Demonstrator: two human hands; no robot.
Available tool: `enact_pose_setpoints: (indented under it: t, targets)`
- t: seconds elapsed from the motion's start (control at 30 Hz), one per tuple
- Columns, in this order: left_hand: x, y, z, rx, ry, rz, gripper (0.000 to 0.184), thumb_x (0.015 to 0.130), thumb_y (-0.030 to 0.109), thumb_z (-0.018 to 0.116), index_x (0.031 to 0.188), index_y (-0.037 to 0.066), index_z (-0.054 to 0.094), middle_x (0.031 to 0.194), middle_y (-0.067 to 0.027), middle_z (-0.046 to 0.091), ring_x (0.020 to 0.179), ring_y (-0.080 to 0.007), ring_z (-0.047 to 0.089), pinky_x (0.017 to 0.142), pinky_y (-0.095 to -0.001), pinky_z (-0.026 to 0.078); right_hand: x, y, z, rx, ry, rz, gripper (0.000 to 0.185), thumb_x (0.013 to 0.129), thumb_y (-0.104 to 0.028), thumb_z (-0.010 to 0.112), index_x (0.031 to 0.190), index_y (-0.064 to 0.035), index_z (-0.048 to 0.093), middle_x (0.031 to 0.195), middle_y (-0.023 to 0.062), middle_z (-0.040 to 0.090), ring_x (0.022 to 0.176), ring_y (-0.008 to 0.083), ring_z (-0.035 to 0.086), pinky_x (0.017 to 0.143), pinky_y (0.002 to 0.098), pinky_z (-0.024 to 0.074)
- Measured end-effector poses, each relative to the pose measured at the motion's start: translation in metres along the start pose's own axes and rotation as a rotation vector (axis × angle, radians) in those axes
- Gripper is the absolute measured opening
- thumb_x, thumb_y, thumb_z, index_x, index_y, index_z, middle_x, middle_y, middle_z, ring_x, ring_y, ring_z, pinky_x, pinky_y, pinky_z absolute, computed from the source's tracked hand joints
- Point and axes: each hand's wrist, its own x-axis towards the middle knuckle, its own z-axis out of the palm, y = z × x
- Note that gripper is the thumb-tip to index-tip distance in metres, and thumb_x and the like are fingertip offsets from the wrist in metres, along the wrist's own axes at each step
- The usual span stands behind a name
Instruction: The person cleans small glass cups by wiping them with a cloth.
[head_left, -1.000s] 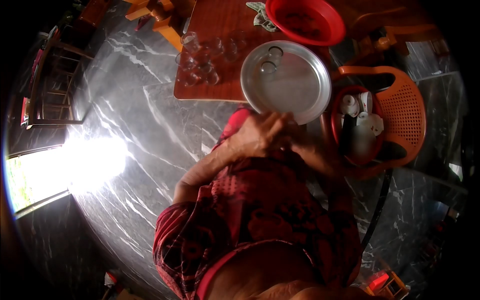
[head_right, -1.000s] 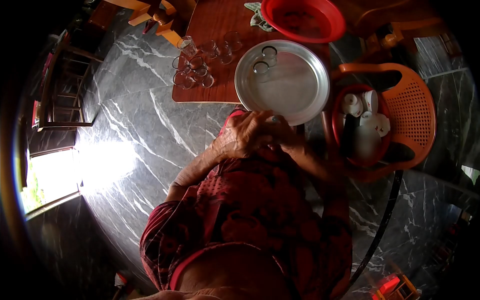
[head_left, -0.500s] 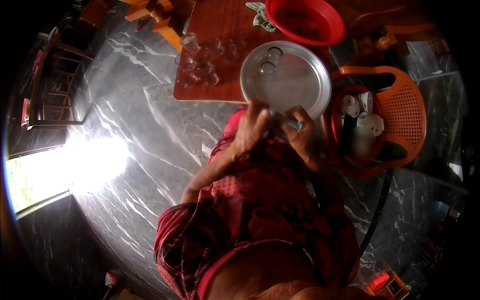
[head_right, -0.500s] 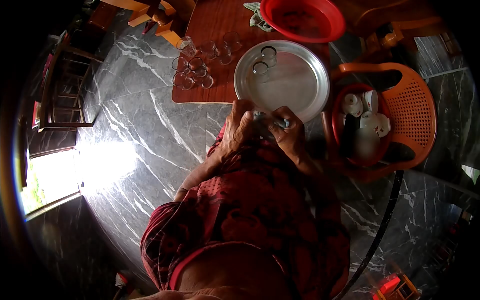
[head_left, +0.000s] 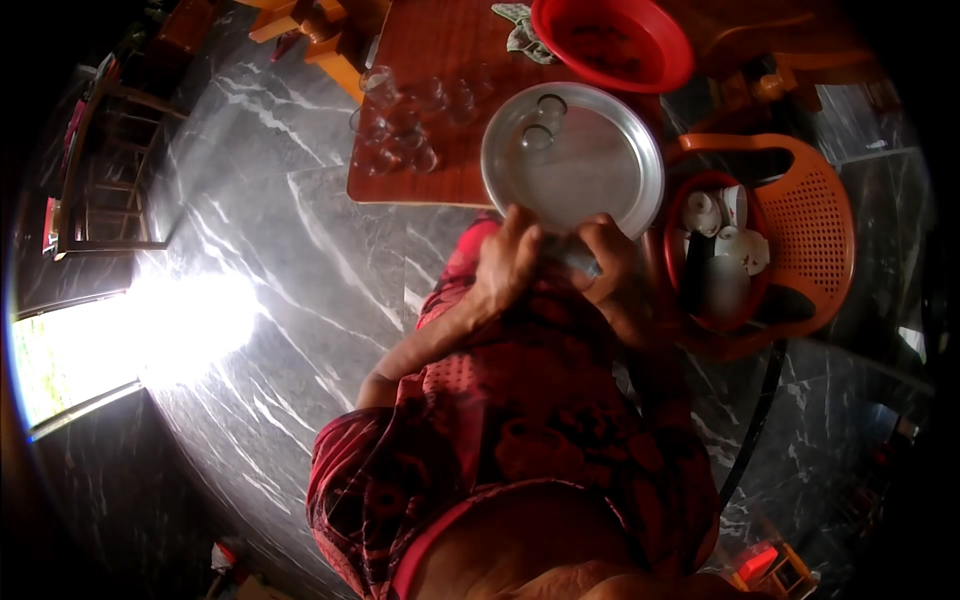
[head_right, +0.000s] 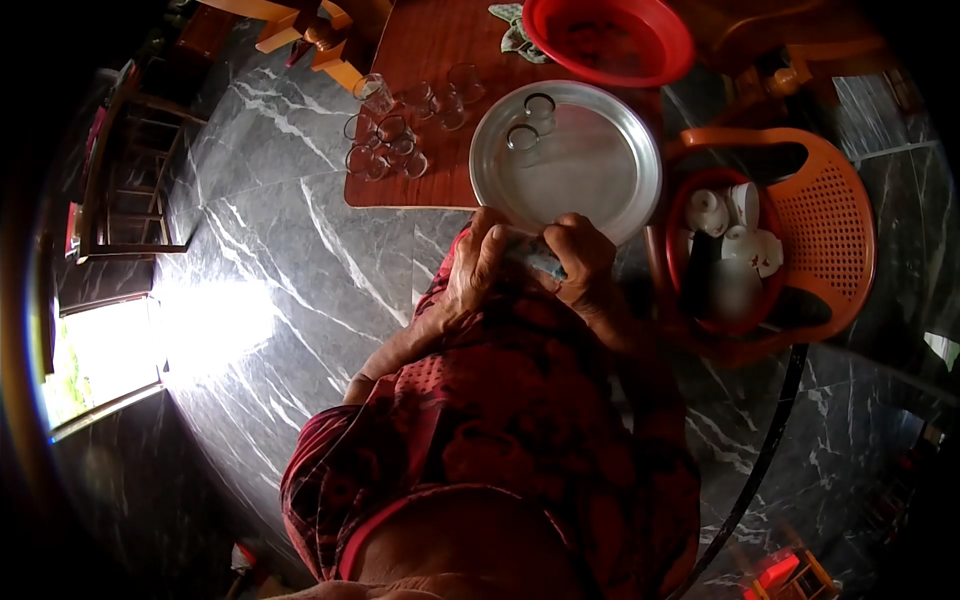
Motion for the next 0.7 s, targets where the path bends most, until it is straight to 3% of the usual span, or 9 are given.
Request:
enact_pose_setpoints:
  t: [0.07, 0.13, 0.17, 0.3, 0.33, 0.47, 0.5, 0.63, 0.7]
  targets:
    - [0.000, 0.001, 0.000, 0.028, 0.006, 0.014, 0.046, 0.094, 0.045, 0.047, 0.113, 0.003, 0.047, 0.087, -0.0259, 0.062, 0.080, -0.0443, 0.062, 0.068, -0.0476, 0.049, -0.003, 0.003, 0.003, 0.074, -0.003, 0.050, 0.029, 0.068, -0.017, 0.075, 0.086, -0.0038, 0.057, 0.080, 0.0100, 0.056, 0.068, 0.0259, 0.058, 0.058, 0.0350, 0.0481]
    - [0.006, 0.017, -0.005, -0.014, 0.005, -0.056, 0.047, 0.092, 0.045, 0.052, 0.112, 0.003, 0.047, 0.086, -0.0252, 0.062, 0.078, -0.0431, 0.063, 0.067, -0.0461, 0.050, -0.011, 0.008, 0.014, 0.474, -0.053, 0.427, 0.024, 0.071, -0.013, 0.073, 0.086, -0.0033, 0.057, 0.076, 0.0080, 0.055, 0.068, 0.0209, 0.057, 0.058, 0.0325, 0.0461]
    - [0.008, 0.023, -0.008, -0.066, 0.004, -0.131, 0.049, 0.090, 0.045, 0.056, 0.112, 0.002, 0.047, 0.085, -0.0246, 0.062, 0.077, -0.0418, 0.063, 0.066, -0.0446, 0.051, -0.012, 0.012, 0.014, 0.266, -0.080, 0.251, 0.019, 0.075, -0.011, 0.070, 0.086, -0.0032, 0.056, 0.072, 0.0049, 0.053, 0.066, 0.0164, 0.054, 0.057, 0.0299, 0.0441]
    - [0.010, 0.021, -0.011, 0.028, 0.013, -0.012, 0.051, 0.086, 0.044, 0.063, 0.110, 0.001, 0.048, 0.083, -0.0223, 0.061, 0.075, -0.0381, 0.064, 0.063, -0.0412, 0.052, -0.021, 0.034, 0.036, 0.178, -0.105, -0.050, 0.017, 0.079, -0.012, 0.070, 0.089, -0.0037, 0.058, 0.071, 0.0026, 0.053, 0.060, 0.0128, 0.054, 0.052, 0.0267, 0.0420]
    - [0.010, 0.021, -0.013, 0.096, -0.001, 0.081, 0.054, 0.085, 0.045, 0.065, 0.111, 0.000, 0.048, 0.083, -0.0211, 0.061, 0.074, -0.0365, 0.064, 0.062, -0.0399, 0.052, -0.020, 0.020, 0.030, 0.549, -0.226, 0.365, 0.018, 0.082, -0.017, 0.069, 0.089, -0.0043, 0.059, 0.070, 0.0015, 0.053, 0.055, 0.0113, 0.052, 0.048, 0.0249, 0.0401]
    - [0.008, 0.018, -0.019, 0.174, -0.059, 0.184, 0.063, 0.080, 0.048, 0.070, 0.114, 0.000, 0.047, 0.085, -0.0197, 0.061, 0.071, -0.0349, 0.063, 0.062, -0.0401, 0.052, -0.031, 0.017, 0.036, 1.314, -0.437, 1.228, 0.028, 0.087, -0.033, 0.067, 0.092, -0.0058, 0.062, 0.063, -0.0008, 0.054, 0.040, 0.0077, 0.047, 0.035, 0.0217, 0.0344]
    - [0.006, 0.017, -0.020, 0.174, -0.058, 0.185, 0.063, 0.080, 0.048, 0.070, 0.114, 0.000, 0.047, 0.085, -0.0197, 0.061, 0.071, -0.0349, 0.063, 0.062, -0.0401, 0.052, -0.029, 0.009, 0.036, 1.388, -0.364, 1.269, 0.034, 0.088, -0.039, 0.064, 0.095, -0.0058, 0.063, 0.058, -0.0017, 0.053, 0.036, 0.0078, 0.044, 0.032, 0.0214, 0.0336]
    - [0.005, 0.014, -0.020, -0.041, -0.022, 0.049, 0.068, 0.079, 0.048, 0.072, 0.118, 0.000, 0.045, 0.089, -0.0161, 0.061, 0.075, -0.0275, 0.062, 0.068, -0.0369, 0.051, -0.019, -0.001, 0.025, 1.238, -0.316, 1.230, 0.028, 0.086, -0.032, 0.068, 0.098, -0.0068, 0.065, 0.063, 0.0011, 0.055, 0.045, 0.0103, 0.052, 0.038, 0.0246, 0.0379]
    - [0.007, 0.015, -0.018, -0.270, 0.047, -0.037, 0.067, 0.080, 0.046, 0.072, 0.120, -0.001, 0.045, 0.093, -0.0113, 0.059, 0.082, -0.0210, 0.059, 0.073, -0.0323, 0.049, -0.023, 0.006, 0.025, 0.715, -0.289, 0.816, 0.023, 0.083, -0.025, 0.071, 0.096, -0.0068, 0.065, 0.067, 0.0035, 0.056, 0.055, 0.0141, 0.057, 0.046, 0.0279, 0.0419]
